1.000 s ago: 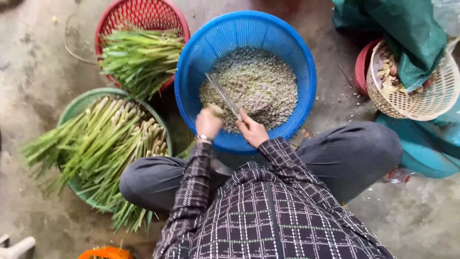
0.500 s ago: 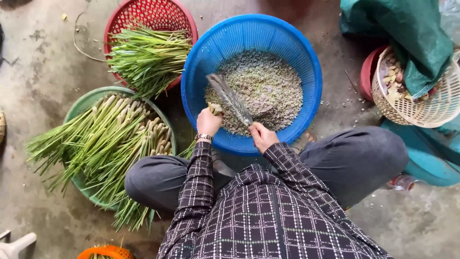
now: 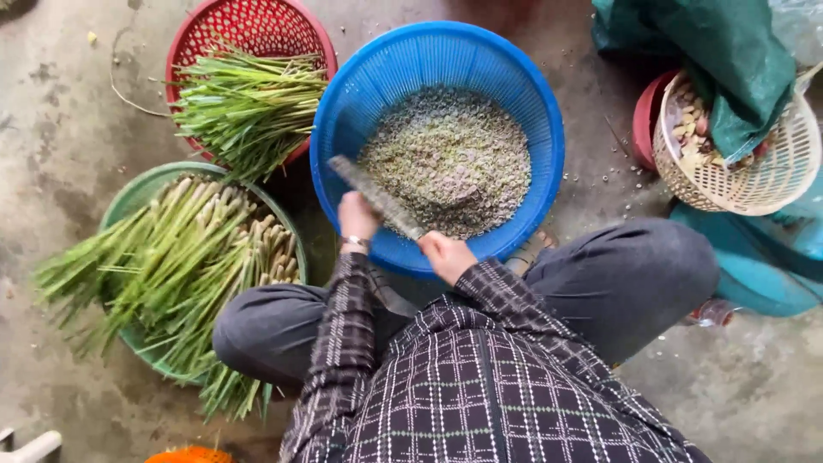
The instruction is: A person sitting on the floor uses a knife to rapidly slice lemongrass stalks into a blue plastic basket.
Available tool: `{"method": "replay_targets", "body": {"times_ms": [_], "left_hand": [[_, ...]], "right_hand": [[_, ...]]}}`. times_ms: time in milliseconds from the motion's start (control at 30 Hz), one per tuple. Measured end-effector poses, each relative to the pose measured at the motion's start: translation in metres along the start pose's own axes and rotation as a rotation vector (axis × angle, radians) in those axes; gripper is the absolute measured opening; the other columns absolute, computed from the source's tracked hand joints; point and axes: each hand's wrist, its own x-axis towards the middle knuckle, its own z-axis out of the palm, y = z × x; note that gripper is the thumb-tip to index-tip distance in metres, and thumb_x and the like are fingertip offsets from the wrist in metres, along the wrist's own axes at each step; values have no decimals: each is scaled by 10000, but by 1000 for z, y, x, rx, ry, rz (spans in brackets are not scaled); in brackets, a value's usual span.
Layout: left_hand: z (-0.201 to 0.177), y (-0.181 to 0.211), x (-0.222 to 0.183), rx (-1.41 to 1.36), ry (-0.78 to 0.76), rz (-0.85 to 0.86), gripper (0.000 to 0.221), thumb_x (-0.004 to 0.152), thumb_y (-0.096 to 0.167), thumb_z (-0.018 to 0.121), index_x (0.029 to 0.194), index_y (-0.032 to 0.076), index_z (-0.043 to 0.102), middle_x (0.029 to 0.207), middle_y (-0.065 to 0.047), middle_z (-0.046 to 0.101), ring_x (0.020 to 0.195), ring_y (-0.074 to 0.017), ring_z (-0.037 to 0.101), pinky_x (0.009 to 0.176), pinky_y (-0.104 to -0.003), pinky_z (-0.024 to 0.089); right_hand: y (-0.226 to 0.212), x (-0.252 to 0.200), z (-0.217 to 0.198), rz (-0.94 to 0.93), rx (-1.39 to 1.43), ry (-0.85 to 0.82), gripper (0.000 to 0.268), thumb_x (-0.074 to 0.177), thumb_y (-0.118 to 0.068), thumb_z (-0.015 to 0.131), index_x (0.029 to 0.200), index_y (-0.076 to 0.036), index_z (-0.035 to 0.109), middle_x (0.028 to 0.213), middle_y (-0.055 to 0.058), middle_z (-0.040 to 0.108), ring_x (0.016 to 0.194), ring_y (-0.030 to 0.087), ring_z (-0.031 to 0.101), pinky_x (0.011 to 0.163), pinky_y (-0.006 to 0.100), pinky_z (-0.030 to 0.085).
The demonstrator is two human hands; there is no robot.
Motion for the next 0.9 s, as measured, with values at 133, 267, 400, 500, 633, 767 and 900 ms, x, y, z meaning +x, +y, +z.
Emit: {"method": "replay_targets", "body": {"times_ms": [133,267,400,500,633,767,900], "left_hand": [[-15,51,-37,-59,-20,-1,163,744,39,708,878,-35,765,813,-203,758,940,-439,741,831,-505,607],[-7,33,-30,-59,-15,-19,230,762,77,677,927,-79,714,897,-281,735,1000,-484,706,861,-563,590],[-28,67,-43,-51,-84,-54,250,716,128,761,930,-1,762,900,-203,766,1018,-425,722,885,-531,601],[-9,67,-61,-137,-168,-8,222,774,116,689,939,-11,763,882,-231,767,977,-481,718,860,-570,605],[-20,75,-54,-135,-200,-15,262,801,183,703,990,10,760,925,-216,770,1012,-446,722,853,-558,602],[-32,39,-29,-116,7,-98,236,795,84,633,965,-13,765,913,-231,757,994,-458,712,868,-565,591],[-23,24,-20,-174,64,-94,198,798,-1,651,948,-128,670,902,-318,720,1028,-516,686,895,-601,569]], "right_hand": [[-12,16,-14,45,-15,-8,357,1016,-478,441,1011,-198,661,805,145,755,966,394,720,899,553,548],[-11,1,-10,41,-16,6,369,1022,-513,462,980,-216,678,795,153,743,921,390,723,874,551,560],[-22,9,-22,-14,59,14,388,1054,-477,438,1006,-173,675,843,202,740,932,453,706,804,569,552],[-14,27,-21,4,39,12,366,1026,-447,464,983,-146,667,857,192,745,947,437,708,852,552,558],[-11,22,-24,150,39,14,475,1013,-595,430,884,-199,660,740,82,747,975,353,718,926,533,563],[-22,-10,-23,10,15,2,356,1039,-485,468,991,-203,679,833,149,754,951,394,721,867,540,564],[-25,-17,-27,-32,-75,-24,292,1026,-478,479,1017,-259,672,924,170,751,1004,405,697,914,550,557]]}}
